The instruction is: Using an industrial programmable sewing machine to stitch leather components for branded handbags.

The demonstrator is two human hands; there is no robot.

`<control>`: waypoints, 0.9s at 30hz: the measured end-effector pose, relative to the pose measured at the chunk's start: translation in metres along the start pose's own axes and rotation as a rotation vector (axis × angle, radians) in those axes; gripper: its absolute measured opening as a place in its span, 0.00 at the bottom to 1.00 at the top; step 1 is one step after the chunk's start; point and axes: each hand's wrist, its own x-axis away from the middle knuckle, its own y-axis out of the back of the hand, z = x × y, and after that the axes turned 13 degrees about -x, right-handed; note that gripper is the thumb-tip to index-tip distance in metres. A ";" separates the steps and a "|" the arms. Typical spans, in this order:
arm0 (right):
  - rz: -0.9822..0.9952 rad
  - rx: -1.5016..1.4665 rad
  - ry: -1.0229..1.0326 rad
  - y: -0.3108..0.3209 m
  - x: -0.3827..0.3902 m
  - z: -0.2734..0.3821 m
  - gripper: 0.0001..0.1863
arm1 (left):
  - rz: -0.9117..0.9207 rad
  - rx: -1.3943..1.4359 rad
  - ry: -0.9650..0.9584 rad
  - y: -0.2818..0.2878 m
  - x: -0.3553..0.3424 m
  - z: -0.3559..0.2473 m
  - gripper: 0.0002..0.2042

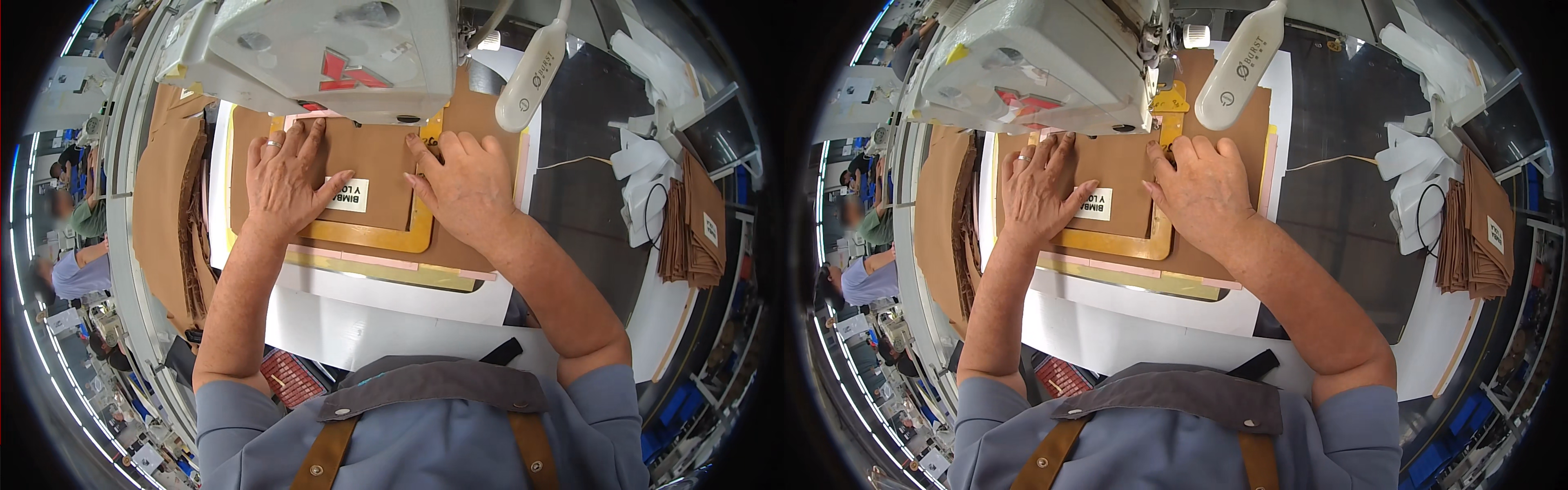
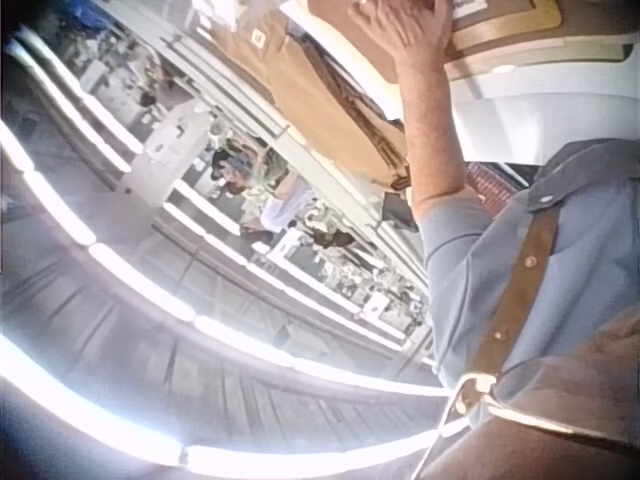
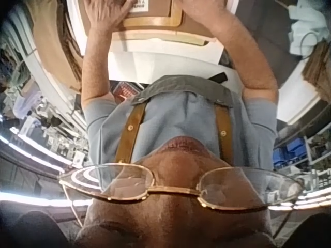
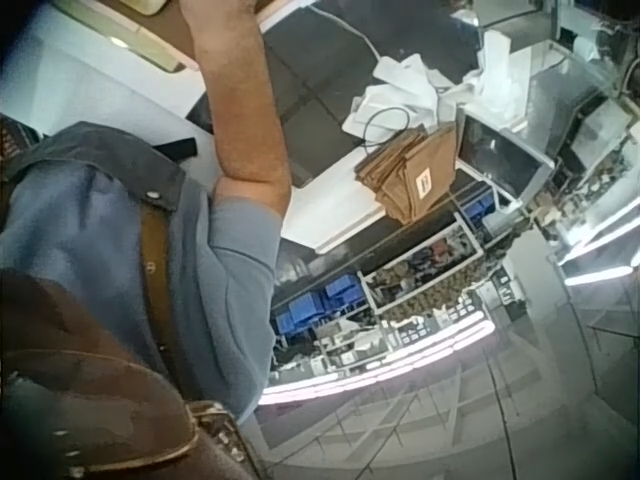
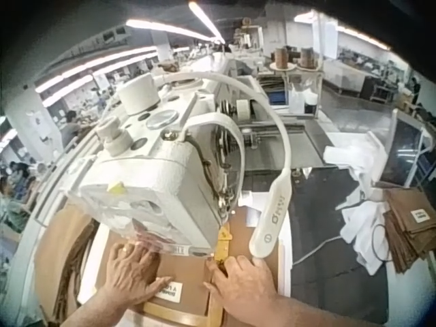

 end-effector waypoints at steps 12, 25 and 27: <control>-0.016 0.011 0.045 -0.001 -0.002 -0.003 0.24 | -0.132 0.648 -0.314 0.000 -0.037 -0.035 0.22; 0.211 -0.492 0.486 0.003 -0.010 0.003 0.07 | -0.224 0.574 -0.366 -0.018 -0.041 -0.039 0.20; 0.258 -0.514 0.492 0.001 -0.012 0.003 0.06 | -0.198 0.585 -0.363 -0.020 -0.041 -0.039 0.19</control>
